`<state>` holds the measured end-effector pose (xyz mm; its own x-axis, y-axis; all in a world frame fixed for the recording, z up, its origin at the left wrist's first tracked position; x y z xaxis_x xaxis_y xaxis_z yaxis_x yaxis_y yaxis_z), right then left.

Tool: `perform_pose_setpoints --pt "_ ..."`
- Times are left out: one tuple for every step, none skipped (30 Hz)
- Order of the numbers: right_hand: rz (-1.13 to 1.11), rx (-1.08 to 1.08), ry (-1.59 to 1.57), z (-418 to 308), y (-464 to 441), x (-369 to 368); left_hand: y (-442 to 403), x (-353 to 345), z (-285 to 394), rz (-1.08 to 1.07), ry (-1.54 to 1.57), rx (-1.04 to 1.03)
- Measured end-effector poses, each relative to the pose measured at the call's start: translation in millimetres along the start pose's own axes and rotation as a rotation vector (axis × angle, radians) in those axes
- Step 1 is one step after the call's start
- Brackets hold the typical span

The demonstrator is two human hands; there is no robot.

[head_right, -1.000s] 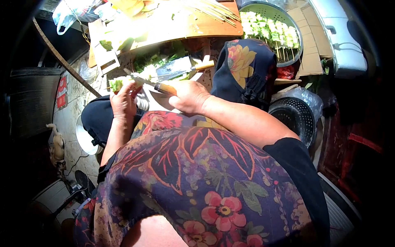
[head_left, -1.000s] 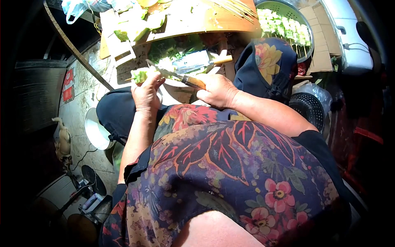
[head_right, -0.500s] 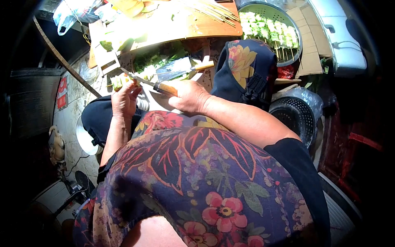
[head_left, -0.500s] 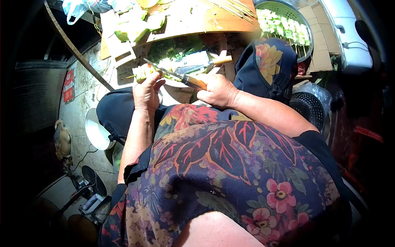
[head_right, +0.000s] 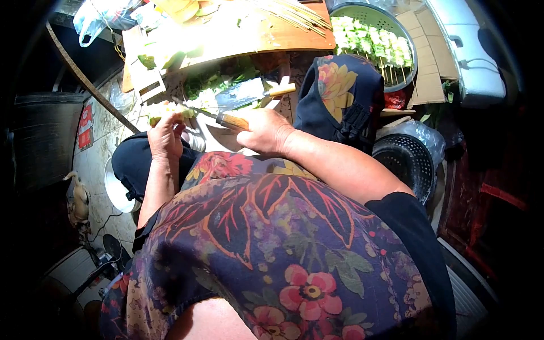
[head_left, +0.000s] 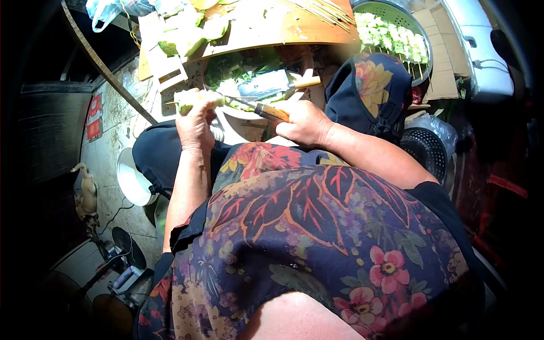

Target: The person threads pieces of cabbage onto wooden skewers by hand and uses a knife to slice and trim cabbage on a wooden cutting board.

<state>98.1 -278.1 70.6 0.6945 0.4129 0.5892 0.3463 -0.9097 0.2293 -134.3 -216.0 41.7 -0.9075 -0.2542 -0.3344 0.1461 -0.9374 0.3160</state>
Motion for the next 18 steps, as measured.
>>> perform_pose_setpoints --pt "0.0 0.0 0.0 0 -1 0 -2 3 -2 0.033 0.036 0.028" --pt "-0.014 -0.038 -0.072 3 -1 0 -3 5 -2 0.033 0.037 0.028" --pt "-0.028 -0.077 -0.144 5 -2 -1 -2 4 -1 0.042 0.021 0.043" --pt "-0.029 -0.076 -0.144 6 -2 -4 -1 4 0 0.052 0.005 0.058" --pt "0.025 0.012 -0.151 5 -2 -6 1 1 0 0.052 -0.006 0.069" --pt "0.079 0.1 -0.157 1 -2 -5 0 2 -1 0.052 -0.007 0.068" --pt "0.079 0.1 -0.157 1 -2 -5 -1 0 -5 0.01 0.027 0.096" --pt "0.032 0.038 -0.1 1 -2 -7 -3 0 -8 -0.031 0.063 0.123" --pt "-0.014 -0.024 -0.043 2 -2 -8 -1 -5 -8 -0.089 0.138 0.162" --pt "-0.014 -0.025 -0.043 1 -2 -6 2 -7 -8 -0.089 0.138 0.162" --pt "-0.024 -0.036 -0.091 1 -2 -5 7 -13 -7 -0.13 0.18 0.16" --pt "-0.034 -0.047 -0.138 1 -2 -5 10 -19 -5 -0.172 0.221 0.157" --pt "-0.033 -0.047 -0.138 3 -3 -6 9 -19 -6 -0.201 0.221 0.169" --pt "0.0 -0.02 -0.142 4 -3 -7 6 -17 -7 -0.201 0.221 0.169" --pt "0.034 0.008 -0.146 4 -3 -6 4 -13 -10 -0.17 0.224 0.189" --pt "0.034 0.008 -0.146 4 -3 -6 2 -10 -12 -0.139 0.227 0.21" --pt "0.026 -0.001 -0.14 4 -4 -6 1 -9 -14 -0.139 0.227 0.21" --pt "0.018 -0.011 -0.134 5 -4 -7 0 -10 -14 -0.164 0.219 0.198"
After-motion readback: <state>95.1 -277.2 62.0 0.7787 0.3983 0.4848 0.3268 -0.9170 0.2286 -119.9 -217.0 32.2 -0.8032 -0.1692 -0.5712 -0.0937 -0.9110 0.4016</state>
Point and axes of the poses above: each hand's wrist, its own y-axis away from the middle knuckle, its own x-axis out of the back of the hand, z = x × y, the point moved 5 cm from there along -y, towards the middle knuckle, and after that the axes turned 5 degrees about y, right-handed, at the moved point
